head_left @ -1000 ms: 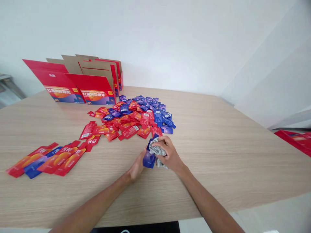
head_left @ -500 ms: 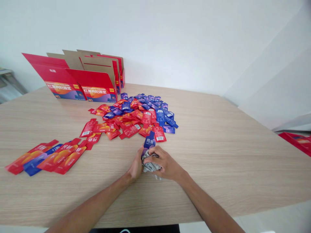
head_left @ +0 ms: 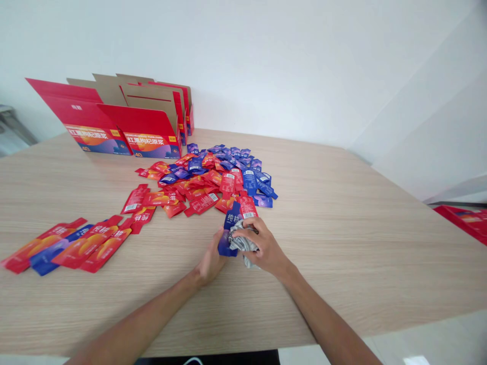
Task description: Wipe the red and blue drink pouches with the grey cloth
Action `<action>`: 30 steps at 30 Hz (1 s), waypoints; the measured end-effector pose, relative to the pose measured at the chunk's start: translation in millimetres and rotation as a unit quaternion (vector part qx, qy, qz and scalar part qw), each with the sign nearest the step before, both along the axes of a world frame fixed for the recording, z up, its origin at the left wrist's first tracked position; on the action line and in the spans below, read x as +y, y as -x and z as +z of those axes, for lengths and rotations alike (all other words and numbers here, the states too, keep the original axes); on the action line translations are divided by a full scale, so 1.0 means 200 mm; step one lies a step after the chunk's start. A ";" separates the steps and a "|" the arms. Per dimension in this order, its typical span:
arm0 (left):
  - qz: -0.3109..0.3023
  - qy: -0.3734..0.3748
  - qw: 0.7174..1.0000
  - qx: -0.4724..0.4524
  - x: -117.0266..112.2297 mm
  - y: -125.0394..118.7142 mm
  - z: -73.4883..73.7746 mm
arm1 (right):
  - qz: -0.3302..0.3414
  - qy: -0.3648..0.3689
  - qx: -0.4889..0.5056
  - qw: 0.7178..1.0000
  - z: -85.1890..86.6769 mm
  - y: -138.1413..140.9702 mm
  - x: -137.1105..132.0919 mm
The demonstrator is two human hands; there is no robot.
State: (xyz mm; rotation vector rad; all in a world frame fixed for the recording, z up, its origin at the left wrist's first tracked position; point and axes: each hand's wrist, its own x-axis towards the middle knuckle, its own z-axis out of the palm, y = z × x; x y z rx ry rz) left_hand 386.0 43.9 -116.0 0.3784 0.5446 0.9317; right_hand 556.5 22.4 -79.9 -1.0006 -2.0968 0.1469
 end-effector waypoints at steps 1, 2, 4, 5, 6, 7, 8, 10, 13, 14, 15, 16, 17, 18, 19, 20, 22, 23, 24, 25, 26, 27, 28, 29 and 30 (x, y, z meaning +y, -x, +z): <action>0.003 0.017 1.000 -0.004 0.01 0.01 0.01 | 0.011 -0.008 -0.012 1.000 0.00 0.00 0.00; 0.009 0.030 0.999 -0.008 0.01 0.01 0.03 | 0.014 -0.018 -0.019 1.000 0.00 0.01 -0.01; 0.020 0.050 0.998 -0.020 0.02 0.02 0.07 | 0.005 -0.031 -0.019 0.999 0.00 0.01 -0.01; 0.023 0.053 0.998 -0.026 0.02 0.02 0.09 | -0.004 -0.035 -0.011 0.999 0.00 0.01 -0.02; 0.021 0.049 0.998 -0.031 0.02 0.03 0.11 | -0.015 -0.038 0.003 0.999 0.00 0.00 -0.02; 0.015 0.042 0.998 -0.036 0.02 0.03 0.12 | -0.028 -0.042 0.022 0.999 0.00 0.00 -0.03; 0.005 0.034 0.999 -0.040 0.02 0.03 0.13 | -0.044 -0.045 0.044 0.997 0.00 -0.01 -0.03; -0.010 0.017 0.999 -0.034 0.02 0.03 0.13 | -0.084 -0.058 0.089 0.991 0.02 -0.02 -0.03; -0.024 -0.028 0.999 0.039 0.04 0.04 0.12 | -0.145 -0.085 0.127 0.977 0.05 -0.04 -0.04; -0.035 -0.053 0.995 0.073 0.04 0.04 0.12 | -0.159 -0.094 0.131 0.974 0.07 -0.05 -0.04; -0.045 -0.080 0.990 0.105 0.04 0.05 0.12 | -0.166 -0.101 0.131 0.972 0.08 -0.05 -0.04; -0.054 -0.106 0.984 0.129 0.05 0.05 0.11 | -0.167 -0.105 0.128 0.972 0.09 -0.06 -0.04; -0.058 -0.129 0.979 0.149 0.05 0.05 0.11 | -0.163 -0.107 0.123 0.973 0.09 -0.07 -0.04; -0.058 -0.147 0.974 0.165 0.05 0.06 0.11 | -0.154 -0.106 0.115 0.976 0.09 -0.07 -0.03; -0.058 -0.161 0.969 0.179 0.05 0.06 0.10 | -0.140 -0.104 0.103 0.979 0.09 -0.07 -0.03; -0.057 -0.173 0.965 0.189 0.06 0.06 0.10 | -0.125 -0.101 0.087 0.983 0.08 -0.07 -0.03; -0.046 -0.191 0.959 0.205 0.05 0.06 0.08 | -0.093 -0.093 0.048 0.990 0.07 -0.06 -0.02; -0.036 -0.196 0.957 0.209 0.05 0.06 0.08 | -0.079 -0.084 0.029 0.993 0.06 -0.06 -0.01; -0.025 -0.197 0.958 0.209 0.05 0.06 0.07 | -0.067 -0.072 0.012 0.995 0.05 -0.05 -0.01; -0.018 -0.193 0.959 0.206 0.04 0.06 0.06 | -0.060 -0.057 -0.002 0.997 0.04 -0.04 0.00; -0.019 -0.188 0.961 0.200 0.03 0.06 0.06 | -0.054 -0.041 -0.012 0.998 0.03 -0.03 0.00; -0.026 -0.184 0.964 0.191 0.03 0.06 0.05 | -0.051 -0.026 -0.020 0.998 0.03 -0.02 0.00; -0.035 -0.183 0.965 0.183 0.03 0.06 0.04 | -0.047 -0.014 -0.027 0.998 0.02 -0.01 0.01; -0.038 -0.185 0.966 0.178 0.03 0.06 0.03 | -0.039 -0.006 -0.034 0.999 0.02 -0.01 0.00; -0.035 -0.193 0.965 0.177 0.03 0.06 0.02 | -0.025 -0.001 -0.043 0.999 0.01 0.00 0.00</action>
